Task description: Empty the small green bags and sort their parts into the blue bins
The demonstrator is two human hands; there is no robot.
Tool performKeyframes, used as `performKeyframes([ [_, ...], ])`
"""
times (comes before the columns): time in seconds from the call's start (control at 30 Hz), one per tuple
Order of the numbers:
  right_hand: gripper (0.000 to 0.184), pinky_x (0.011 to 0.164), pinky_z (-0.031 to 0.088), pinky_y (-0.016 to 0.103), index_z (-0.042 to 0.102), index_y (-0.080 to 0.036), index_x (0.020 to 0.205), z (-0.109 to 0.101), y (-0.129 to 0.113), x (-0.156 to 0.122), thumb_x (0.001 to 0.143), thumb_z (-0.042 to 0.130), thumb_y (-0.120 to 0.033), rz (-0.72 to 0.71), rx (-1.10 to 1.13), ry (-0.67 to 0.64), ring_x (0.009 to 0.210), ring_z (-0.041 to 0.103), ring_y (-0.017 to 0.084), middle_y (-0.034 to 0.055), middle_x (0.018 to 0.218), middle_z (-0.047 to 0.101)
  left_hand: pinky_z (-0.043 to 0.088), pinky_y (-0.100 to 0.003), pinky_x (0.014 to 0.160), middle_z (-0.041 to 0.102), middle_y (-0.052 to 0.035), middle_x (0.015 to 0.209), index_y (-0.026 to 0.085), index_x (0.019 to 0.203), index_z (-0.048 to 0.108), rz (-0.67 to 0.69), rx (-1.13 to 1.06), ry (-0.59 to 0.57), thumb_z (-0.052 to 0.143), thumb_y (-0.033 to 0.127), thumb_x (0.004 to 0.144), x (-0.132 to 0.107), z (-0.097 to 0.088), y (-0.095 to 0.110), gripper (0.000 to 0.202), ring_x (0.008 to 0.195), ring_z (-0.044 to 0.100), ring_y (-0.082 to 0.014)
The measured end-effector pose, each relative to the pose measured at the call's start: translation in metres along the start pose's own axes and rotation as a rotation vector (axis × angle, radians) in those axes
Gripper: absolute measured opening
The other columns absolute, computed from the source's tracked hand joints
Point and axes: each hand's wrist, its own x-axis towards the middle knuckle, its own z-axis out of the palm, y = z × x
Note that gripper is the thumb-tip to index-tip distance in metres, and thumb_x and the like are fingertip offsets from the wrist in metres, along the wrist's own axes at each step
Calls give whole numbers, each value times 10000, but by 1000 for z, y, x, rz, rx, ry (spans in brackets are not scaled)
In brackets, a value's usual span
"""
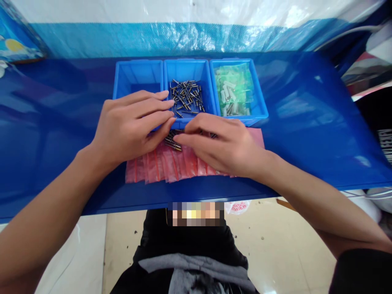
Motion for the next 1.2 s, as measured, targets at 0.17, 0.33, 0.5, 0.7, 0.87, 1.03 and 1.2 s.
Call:
performKeyframes([
  [0.17, 222, 555, 604, 254, 774, -217, 1099, -9, -8, 9, 939, 730, -68, 487, 780, 333, 719, 733, 124, -4, 941, 718, 728, -386, 980, 807, -25, 1254, 240, 1177, 696, 6, 5, 18, 691, 222, 1035, 1, -2, 4, 142, 1249, 772, -247],
  [0.33, 155, 907, 702, 401, 769, -303, 994, -15, -14, 13, 965, 707, -164, 598, 650, 529, 1027, 776, 236, 32, 1051, 731, 720, -388, 1024, 797, 38, 1290, 287, 1171, 697, -42, -30, 0, 680, 240, 1042, 1, -4, 7, 139, 1267, 764, -235],
  [0.5, 171, 843, 650, 425, 770, -297, 995, -16, -5, 4, 1000, 632, -197, 334, 193, 340, 934, 736, 232, 57, 997, 766, 721, -401, 994, 806, 9, 1254, 275, 1160, 703, -37, -45, -1, 670, 238, 1034, 1, -2, 3, 135, 1256, 770, -242],
  [0.7, 268, 614, 465, 314, 757, -240, 1103, -19, 13, -2, 1089, 511, -134, -85, -258, -240, 864, 699, 170, 20, 1038, 800, 679, -414, 1003, 773, 20, 1326, 291, 1234, 712, -54, -8, -111, 608, 365, 1080, 2, -2, -3, 200, 1282, 741, -245],
  [0.87, 305, 634, 438, 336, 753, -202, 1080, -21, 11, -3, 1106, 461, -121, -150, -456, -377, 852, 649, 179, 33, 981, 768, 638, -390, 1096, 767, 67, 1341, 301, 1209, 721, -114, -5, -201, 521, 401, 1132, 3, -6, -2, 237, 1333, 708, -199],
  [1.03, 307, 625, 398, 346, 745, -181, 1019, -17, 7, -3, 1100, 459, -105, -85, -342, -343, 825, 612, 178, 56, 921, 722, 660, -384, 1059, 785, 39, 1302, 284, 1230, 713, -29, -16, -101, 587, 346, 1109, 0, -4, -3, 186, 1299, 732, -213],
  [1.2, 294, 621, 403, 316, 735, -193, 1013, -19, 11, -3, 1128, 465, -195, 57, -181, -279, 902, 668, 175, 56, 1029, 746, 665, -395, 1058, 776, 38, 1330, 284, 1257, 710, -27, -40, -76, 596, 333, 1100, -2, -3, -4, 200, 1302, 734, -223],
])
